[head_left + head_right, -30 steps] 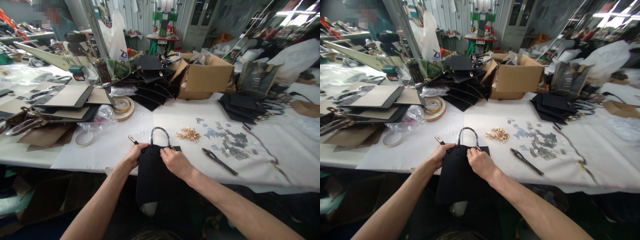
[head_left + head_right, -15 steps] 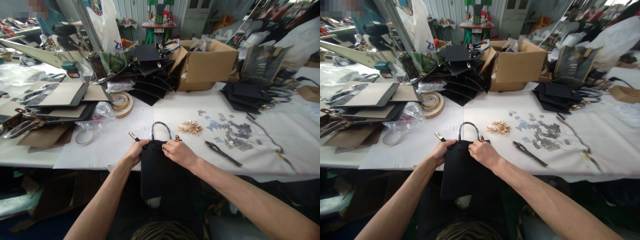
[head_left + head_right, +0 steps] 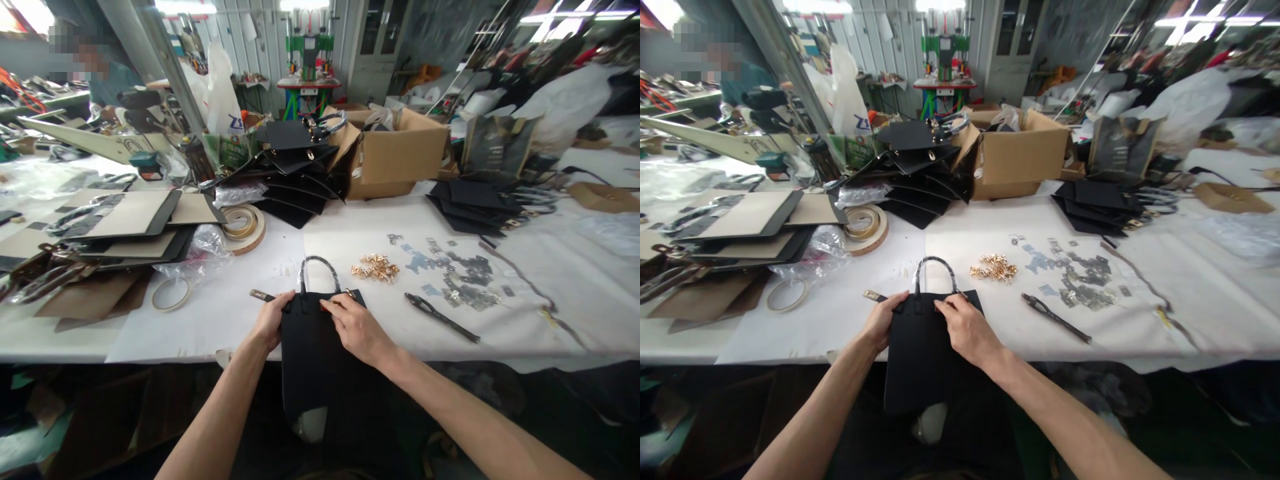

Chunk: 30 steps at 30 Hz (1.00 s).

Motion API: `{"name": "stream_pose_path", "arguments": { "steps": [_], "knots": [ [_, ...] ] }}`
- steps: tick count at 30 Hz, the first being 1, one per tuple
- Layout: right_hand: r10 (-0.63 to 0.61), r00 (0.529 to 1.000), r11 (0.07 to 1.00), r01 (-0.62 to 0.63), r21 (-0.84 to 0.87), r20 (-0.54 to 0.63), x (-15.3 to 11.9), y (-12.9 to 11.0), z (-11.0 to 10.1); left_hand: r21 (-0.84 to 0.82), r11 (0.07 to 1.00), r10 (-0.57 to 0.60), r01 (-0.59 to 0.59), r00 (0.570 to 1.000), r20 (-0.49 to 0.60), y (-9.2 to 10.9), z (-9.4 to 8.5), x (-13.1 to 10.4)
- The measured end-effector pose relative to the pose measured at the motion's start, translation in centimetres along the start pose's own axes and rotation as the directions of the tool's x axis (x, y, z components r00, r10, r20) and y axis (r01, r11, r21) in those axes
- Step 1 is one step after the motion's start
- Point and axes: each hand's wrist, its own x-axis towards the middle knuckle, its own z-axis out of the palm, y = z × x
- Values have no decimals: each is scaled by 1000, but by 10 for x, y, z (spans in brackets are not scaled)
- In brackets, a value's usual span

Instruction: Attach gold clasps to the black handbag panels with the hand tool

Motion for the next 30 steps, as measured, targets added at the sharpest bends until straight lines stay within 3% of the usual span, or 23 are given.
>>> {"name": "stream_pose_path", "arguments": {
  "steps": [3, 6, 10, 17, 22, 30],
  "knots": [
    [215, 965, 927, -153, 343, -151, -5, 3, 5, -11, 997, 82, -82, 996, 23, -4, -2, -5],
    [329, 915, 856, -185, 482, -232, -11, 0, 10, -22, 992, 125, -123, 986, 108, -7, -4, -10],
    [342, 878, 858, -148, 491, -334, -18, -11, 13, -27, 990, 144, -142, 985, 92, -8, -5, -15],
    [243, 885, 939, -112, 325, -396, -16, -14, 16, -17, 998, 65, -64, 996, 55, -9, -11, -16],
    [219, 916, 952, -126, 278, -337, 1, -2, 5, -4, 991, 132, -132, 990, 43, -7, -3, -15],
    [357, 903, 870, -227, 438, -241, 0, 12, 0, 52, 996, -85, 78, 985, 149, -9, 17, -19]
  ]
}}
